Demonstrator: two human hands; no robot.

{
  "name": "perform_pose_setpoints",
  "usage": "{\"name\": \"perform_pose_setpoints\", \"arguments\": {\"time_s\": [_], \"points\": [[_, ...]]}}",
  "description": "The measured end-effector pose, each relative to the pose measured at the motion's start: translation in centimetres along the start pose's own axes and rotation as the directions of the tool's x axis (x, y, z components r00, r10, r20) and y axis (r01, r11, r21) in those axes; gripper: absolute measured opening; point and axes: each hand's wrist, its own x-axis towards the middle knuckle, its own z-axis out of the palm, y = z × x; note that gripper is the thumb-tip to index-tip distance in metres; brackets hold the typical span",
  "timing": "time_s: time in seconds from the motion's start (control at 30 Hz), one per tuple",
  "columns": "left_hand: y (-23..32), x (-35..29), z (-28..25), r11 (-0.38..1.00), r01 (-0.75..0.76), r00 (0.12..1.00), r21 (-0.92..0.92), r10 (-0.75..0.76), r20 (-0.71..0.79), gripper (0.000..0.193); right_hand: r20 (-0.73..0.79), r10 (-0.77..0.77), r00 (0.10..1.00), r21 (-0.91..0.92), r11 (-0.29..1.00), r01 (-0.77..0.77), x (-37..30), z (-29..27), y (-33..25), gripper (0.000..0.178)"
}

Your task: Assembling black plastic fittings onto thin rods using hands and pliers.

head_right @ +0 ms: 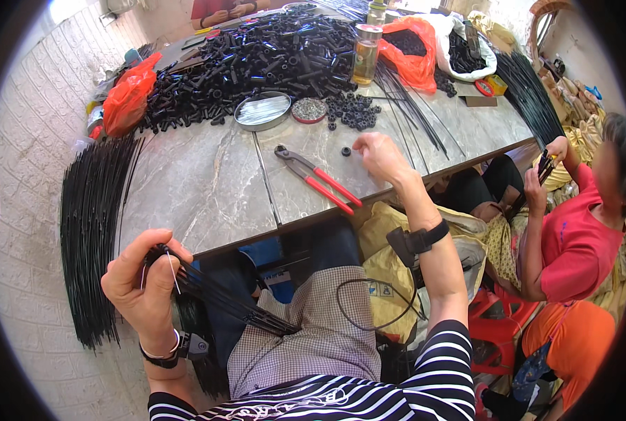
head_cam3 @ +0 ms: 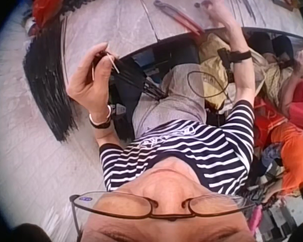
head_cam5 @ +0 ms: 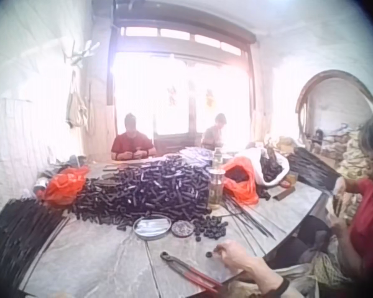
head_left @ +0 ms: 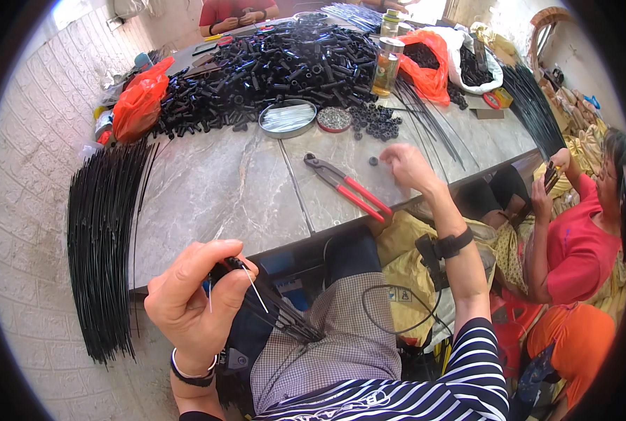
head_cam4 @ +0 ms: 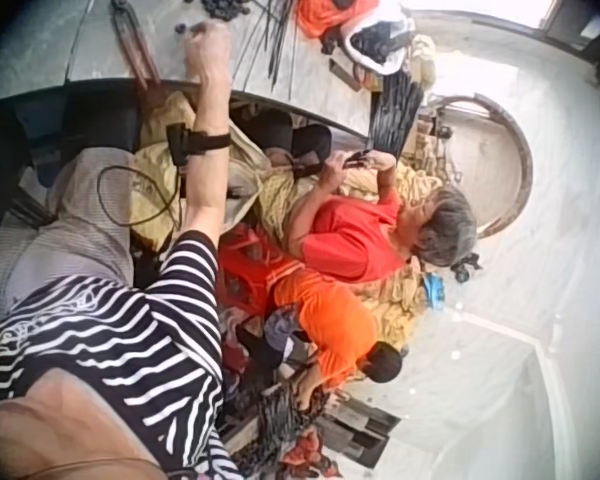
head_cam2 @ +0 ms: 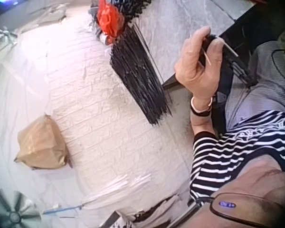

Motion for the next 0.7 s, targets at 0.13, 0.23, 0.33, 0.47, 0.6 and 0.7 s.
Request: {"name": "perform_pose_setpoints", "arguments": {"time_s": [0.13,0.23,0.33,0.47,0.6,0.7], "points": [[-0.1,-0.1,0.2,1.0,0.004,1.0,-0.023,-0.004,0.002,0.027,-0.139,-0.096,0.986,-0.031,0.995,0.092,-0.4,0.5,-0.1,0.037],[0.1,-0.2,0.2,1.0,0.012,1.0,-0.023,-0.012,0.002,0.027,-0.048,-0.127,0.991,-0.084,0.989,0.123,-0.6,0.3,-1.1,0.04],[0.3,-0.3,0.3,1.0,0.009,1.0,-0.029,-0.009,0.0,0.027,-0.079,-0.272,0.959,-0.086,0.96,0.265,-0.5,0.8,-1.0,0.035],[0.4,-0.5,0.1,0.999,0.002,1.0,-0.034,-0.002,-0.002,0.026,-0.039,-0.232,0.972,-0.142,0.964,0.224,-0.3,0.9,-0.9,0.024],[0.2,-0.6,0.2,1.0,-0.01,1.0,-0.008,0.01,-0.007,0.027,0.029,-0.157,0.987,-0.167,0.973,0.16,-0.5,0.4,-1.7,0.02],[0.3,-0.4,0.3,1.0,-0.02,1.0,-0.008,0.02,-0.008,0.027,-0.076,-0.081,0.994,-0.123,0.99,0.072,-0.5,0.2,-1.2,0.02]]}}
